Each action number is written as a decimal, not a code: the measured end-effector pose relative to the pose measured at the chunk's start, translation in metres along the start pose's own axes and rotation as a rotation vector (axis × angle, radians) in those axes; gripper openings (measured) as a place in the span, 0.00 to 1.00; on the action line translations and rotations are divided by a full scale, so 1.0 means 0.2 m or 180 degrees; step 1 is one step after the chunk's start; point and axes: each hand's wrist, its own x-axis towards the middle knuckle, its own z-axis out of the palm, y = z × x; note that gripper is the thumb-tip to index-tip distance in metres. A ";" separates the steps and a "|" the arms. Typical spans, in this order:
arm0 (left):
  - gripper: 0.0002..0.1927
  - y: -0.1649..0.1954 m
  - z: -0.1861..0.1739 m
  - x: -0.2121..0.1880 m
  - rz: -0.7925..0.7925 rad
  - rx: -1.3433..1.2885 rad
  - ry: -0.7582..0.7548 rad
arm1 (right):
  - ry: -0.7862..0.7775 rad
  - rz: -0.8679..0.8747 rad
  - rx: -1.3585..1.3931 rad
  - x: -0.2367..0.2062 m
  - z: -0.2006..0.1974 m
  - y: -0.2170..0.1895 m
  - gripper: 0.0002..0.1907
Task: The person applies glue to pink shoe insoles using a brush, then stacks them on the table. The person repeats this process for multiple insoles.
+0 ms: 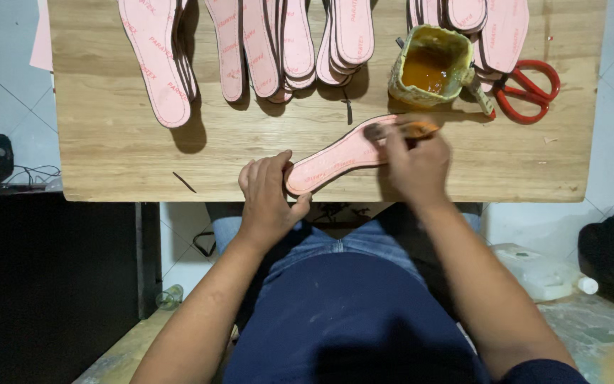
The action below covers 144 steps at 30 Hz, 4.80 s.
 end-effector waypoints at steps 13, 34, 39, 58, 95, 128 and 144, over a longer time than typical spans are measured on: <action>0.55 -0.03 0.07 0.01 0.0053 -0.0024 -0.0105 | -0.0954 0.0767 0.1205 -0.17 0.10 -0.13 0.12; 0.43 0.02 0.03 0.06 0.0272 0.0316 0.0041 | 0.0754 0.0408 0.0476 -0.06 -0.33 0.32 0.08; 0.40 0.02 -0.05 0.01 0.0074 0.0309 -0.0037 | 0.0637 0.0832 0.1107 -0.06 -0.33 0.34 0.08; 0.38 0.06 -0.05 0.01 -0.1776 -0.1935 -0.0439 | 0.1121 0.1129 0.1734 0.03 -0.41 0.36 0.04; 0.01 0.40 0.86 2.73 -0.2312 -0.3281 0.0076 | 0.1526 0.2564 0.2930 -0.01 -0.76 0.79 0.08; 0.37 0.52 0.87 2.05 -0.2432 -0.1427 -0.1111 | 0.0155 0.0653 -0.0697 0.65 -0.86 0.51 0.17; 0.35 0.54 0.81 2.08 -0.2613 -0.1582 -0.1631 | -0.0651 0.1899 -0.0552 1.02 -0.66 0.58 0.38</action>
